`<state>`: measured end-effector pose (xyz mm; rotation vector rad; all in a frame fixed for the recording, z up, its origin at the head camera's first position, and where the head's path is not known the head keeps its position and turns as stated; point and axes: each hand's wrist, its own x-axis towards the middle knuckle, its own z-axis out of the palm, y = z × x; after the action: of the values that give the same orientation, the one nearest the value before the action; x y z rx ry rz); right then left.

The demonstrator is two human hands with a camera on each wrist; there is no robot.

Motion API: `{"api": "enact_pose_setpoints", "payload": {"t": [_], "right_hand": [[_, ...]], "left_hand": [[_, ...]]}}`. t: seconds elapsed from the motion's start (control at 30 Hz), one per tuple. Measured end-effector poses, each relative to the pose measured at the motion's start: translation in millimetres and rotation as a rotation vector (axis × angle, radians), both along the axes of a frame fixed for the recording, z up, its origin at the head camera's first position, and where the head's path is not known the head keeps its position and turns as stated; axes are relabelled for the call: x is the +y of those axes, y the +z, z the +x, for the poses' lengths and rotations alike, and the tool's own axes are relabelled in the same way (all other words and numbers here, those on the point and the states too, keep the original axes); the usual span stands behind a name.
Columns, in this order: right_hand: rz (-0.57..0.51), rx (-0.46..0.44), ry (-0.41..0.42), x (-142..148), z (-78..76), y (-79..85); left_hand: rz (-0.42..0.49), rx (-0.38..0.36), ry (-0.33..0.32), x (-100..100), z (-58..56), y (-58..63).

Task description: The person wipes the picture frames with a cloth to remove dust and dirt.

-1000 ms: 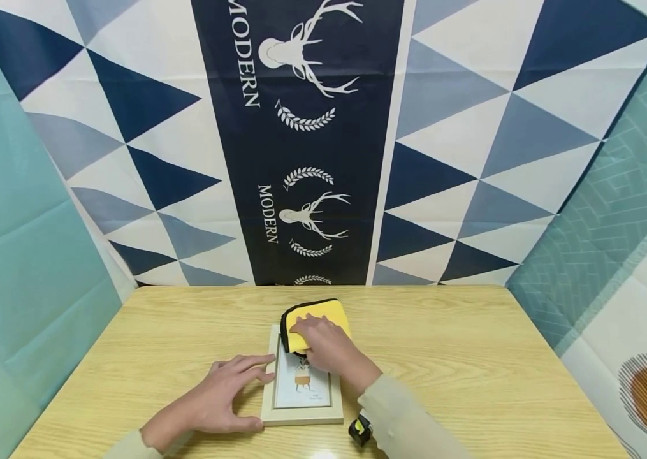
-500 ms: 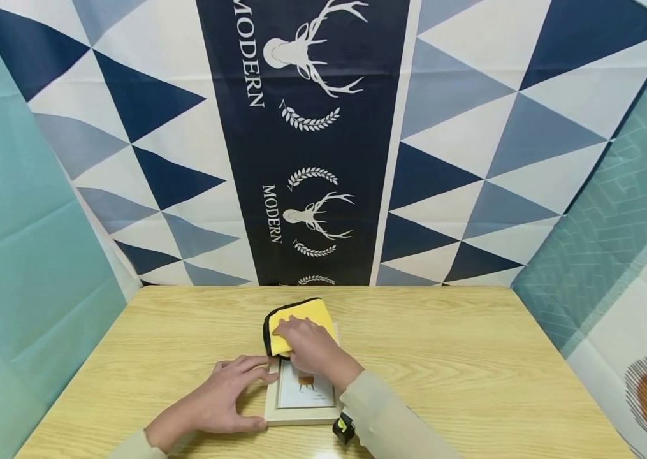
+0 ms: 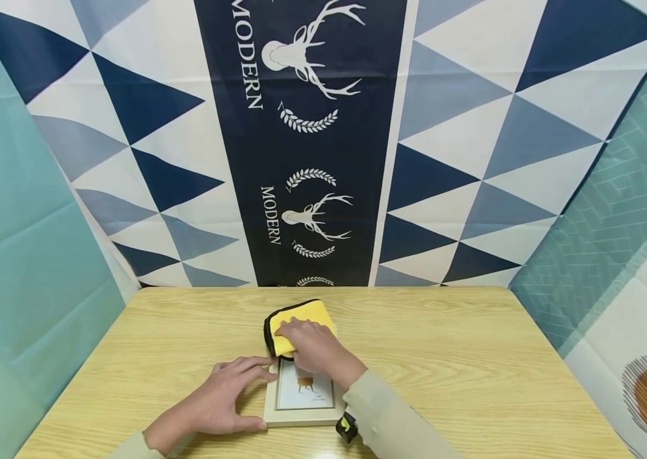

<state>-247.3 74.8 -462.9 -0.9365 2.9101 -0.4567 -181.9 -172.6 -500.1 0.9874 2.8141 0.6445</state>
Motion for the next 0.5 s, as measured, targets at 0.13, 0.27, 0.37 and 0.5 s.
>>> {"api": "enact_pose_setpoints", "payload": {"t": [0.13, 0.27, 0.37, 0.5], "right_hand": [[-0.013, -0.015, 0.001, 4, 0.2, 0.0], [-0.026, -0.031, -0.005, 9, -0.2, -0.8], [-0.034, -0.027, -0.006, 14, -0.5, -1.2], [-0.047, -0.006, -0.005, 21, -0.3, -1.4]], "left_hand": [[0.003, 0.006, 0.004, 0, -0.3, -1.2], [0.009, 0.019, 0.001, 0, -0.5, -2.4], [0.015, 0.026, 0.002, 0, 0.2, -2.8], [0.020, 0.019, 0.008, 0, 0.8, -2.1]]}}
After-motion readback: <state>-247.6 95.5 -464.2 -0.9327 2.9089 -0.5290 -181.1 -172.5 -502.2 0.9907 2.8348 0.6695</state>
